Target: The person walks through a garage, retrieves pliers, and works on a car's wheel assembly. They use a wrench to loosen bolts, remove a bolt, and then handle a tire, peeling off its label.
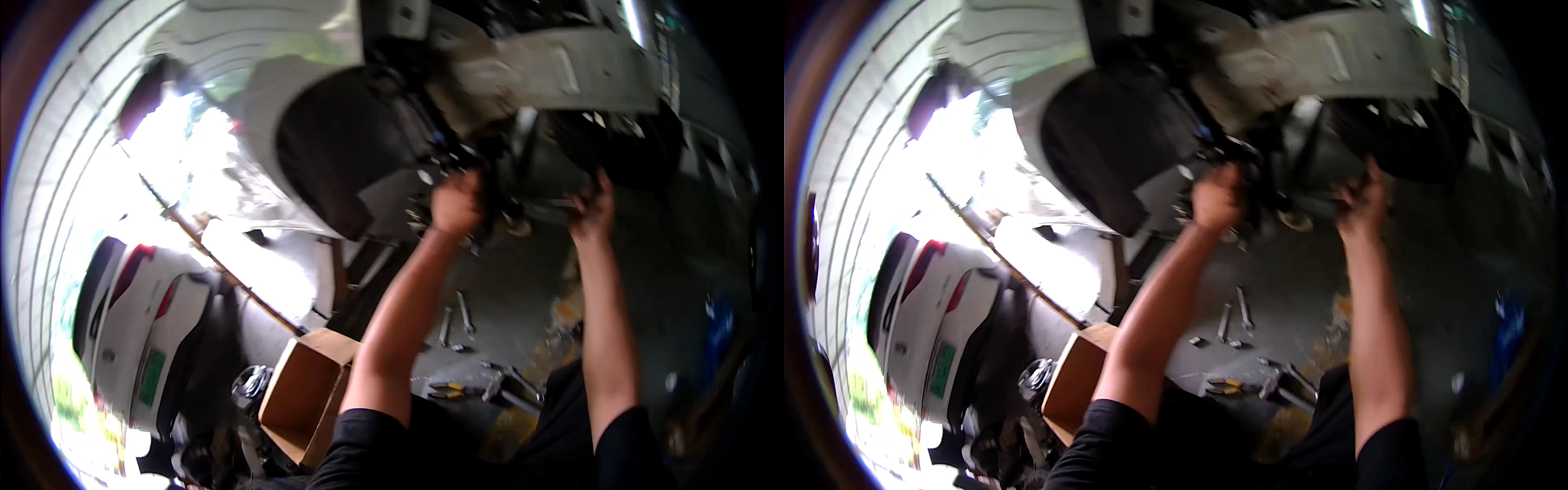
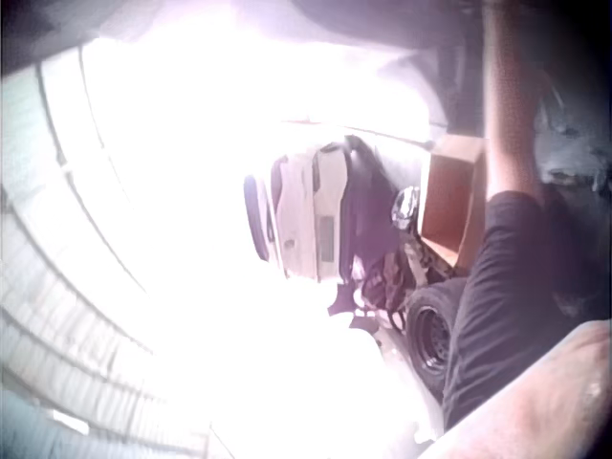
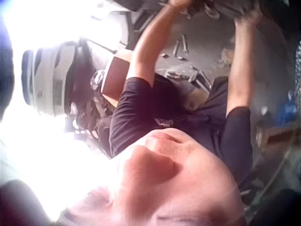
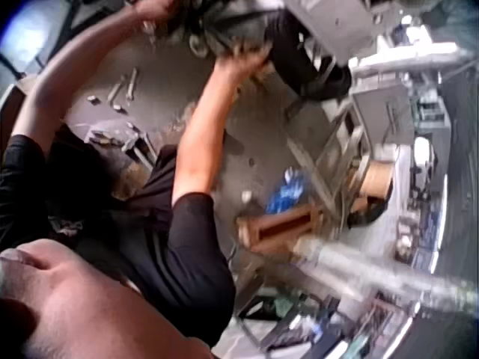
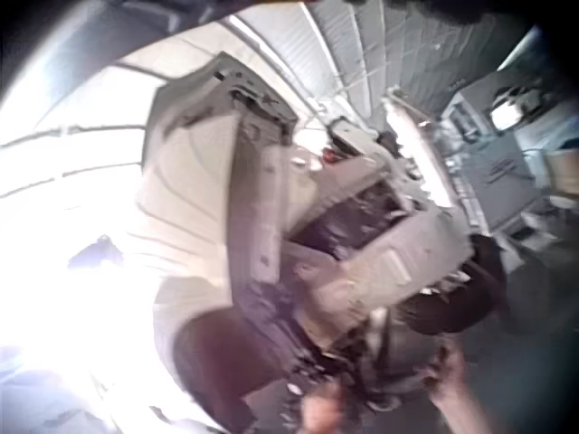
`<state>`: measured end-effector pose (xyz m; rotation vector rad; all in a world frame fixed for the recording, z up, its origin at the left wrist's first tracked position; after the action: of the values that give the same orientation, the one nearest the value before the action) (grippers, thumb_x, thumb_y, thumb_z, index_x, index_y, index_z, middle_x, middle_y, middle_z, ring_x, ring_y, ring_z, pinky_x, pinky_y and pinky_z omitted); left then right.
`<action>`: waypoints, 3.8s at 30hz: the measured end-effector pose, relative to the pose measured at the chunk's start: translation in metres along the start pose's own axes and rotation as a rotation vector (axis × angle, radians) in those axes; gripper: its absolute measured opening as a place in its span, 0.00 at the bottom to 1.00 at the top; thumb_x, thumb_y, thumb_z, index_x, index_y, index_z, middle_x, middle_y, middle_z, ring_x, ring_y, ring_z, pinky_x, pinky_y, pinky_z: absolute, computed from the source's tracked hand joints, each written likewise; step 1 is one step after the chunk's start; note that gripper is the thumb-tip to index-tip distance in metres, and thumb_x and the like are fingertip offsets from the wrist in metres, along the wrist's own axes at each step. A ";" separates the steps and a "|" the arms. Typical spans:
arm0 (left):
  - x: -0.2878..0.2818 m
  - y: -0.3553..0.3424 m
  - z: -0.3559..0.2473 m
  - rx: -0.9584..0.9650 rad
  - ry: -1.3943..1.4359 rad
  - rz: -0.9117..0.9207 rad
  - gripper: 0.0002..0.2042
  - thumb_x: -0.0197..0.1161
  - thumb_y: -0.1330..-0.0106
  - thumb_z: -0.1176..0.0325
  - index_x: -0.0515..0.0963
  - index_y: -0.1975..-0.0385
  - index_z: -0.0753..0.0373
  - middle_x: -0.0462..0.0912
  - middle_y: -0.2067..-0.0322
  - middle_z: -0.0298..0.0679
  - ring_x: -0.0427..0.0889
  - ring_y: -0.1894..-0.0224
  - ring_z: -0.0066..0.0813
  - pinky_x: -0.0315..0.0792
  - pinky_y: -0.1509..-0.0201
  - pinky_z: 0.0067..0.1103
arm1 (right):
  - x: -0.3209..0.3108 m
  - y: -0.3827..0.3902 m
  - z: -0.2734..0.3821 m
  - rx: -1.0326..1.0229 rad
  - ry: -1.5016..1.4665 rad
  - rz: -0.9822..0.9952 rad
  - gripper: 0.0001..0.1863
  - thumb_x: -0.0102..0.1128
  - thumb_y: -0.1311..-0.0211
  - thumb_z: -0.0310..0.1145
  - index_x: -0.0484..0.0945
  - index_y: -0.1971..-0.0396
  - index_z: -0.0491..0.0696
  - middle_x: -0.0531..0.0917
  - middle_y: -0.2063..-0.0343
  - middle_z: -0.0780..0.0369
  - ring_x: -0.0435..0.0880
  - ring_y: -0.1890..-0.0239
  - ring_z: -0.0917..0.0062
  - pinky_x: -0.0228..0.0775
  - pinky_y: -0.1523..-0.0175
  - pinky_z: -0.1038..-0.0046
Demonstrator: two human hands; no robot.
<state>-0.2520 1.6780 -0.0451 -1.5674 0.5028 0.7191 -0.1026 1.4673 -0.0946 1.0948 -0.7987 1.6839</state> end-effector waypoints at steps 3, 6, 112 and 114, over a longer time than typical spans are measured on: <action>-0.007 -0.010 0.024 0.179 -0.109 -0.183 0.15 0.60 0.51 0.69 0.75 0.61 0.58 0.79 0.68 0.46 0.80 0.65 0.50 0.75 0.63 0.40 | 0.020 -0.004 -0.006 -0.102 0.110 -0.111 0.13 0.55 0.36 0.44 0.74 0.56 0.54 0.66 0.83 0.71 0.63 0.87 0.80 0.76 0.62 0.65; -0.005 0.002 0.039 -0.165 -0.081 -0.171 0.08 0.55 0.41 0.65 0.75 0.65 0.59 0.81 0.70 0.49 0.81 0.66 0.53 0.73 0.65 0.43 | 0.028 -0.005 -0.021 -0.038 0.077 0.095 0.20 0.56 0.38 0.42 0.61 0.87 0.55 0.58 0.88 0.70 0.58 0.89 0.78 0.68 0.64 0.66; 0.016 0.049 -0.010 -0.035 -0.205 -0.615 0.09 0.53 0.33 0.69 0.73 0.59 0.68 0.74 0.65 0.45 0.70 0.63 0.42 0.62 0.54 0.35 | 0.039 0.030 -0.007 0.058 -0.098 0.368 0.11 0.57 0.40 0.27 0.77 0.58 0.41 0.75 0.70 0.64 0.69 0.75 0.83 0.67 0.62 0.77; 0.017 0.051 -0.010 -0.086 -0.165 -0.630 0.10 0.51 0.31 0.68 0.73 0.60 0.69 0.74 0.65 0.46 0.71 0.62 0.41 0.64 0.55 0.34 | 0.040 0.031 -0.007 0.082 -0.105 0.360 0.09 0.57 0.40 0.29 0.77 0.62 0.42 0.75 0.72 0.65 0.67 0.78 0.84 0.67 0.63 0.77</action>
<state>-0.2732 1.6635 -0.0932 -1.6074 -0.1517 0.3787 -0.1406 1.4771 -0.0609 1.1537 -1.0507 1.9842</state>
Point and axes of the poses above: each hand's wrist, its own y-axis away from the middle knuckle, its own x-axis out of the palm, z = x × y, the point moved 3 cm from there along -y, towards the middle knuckle
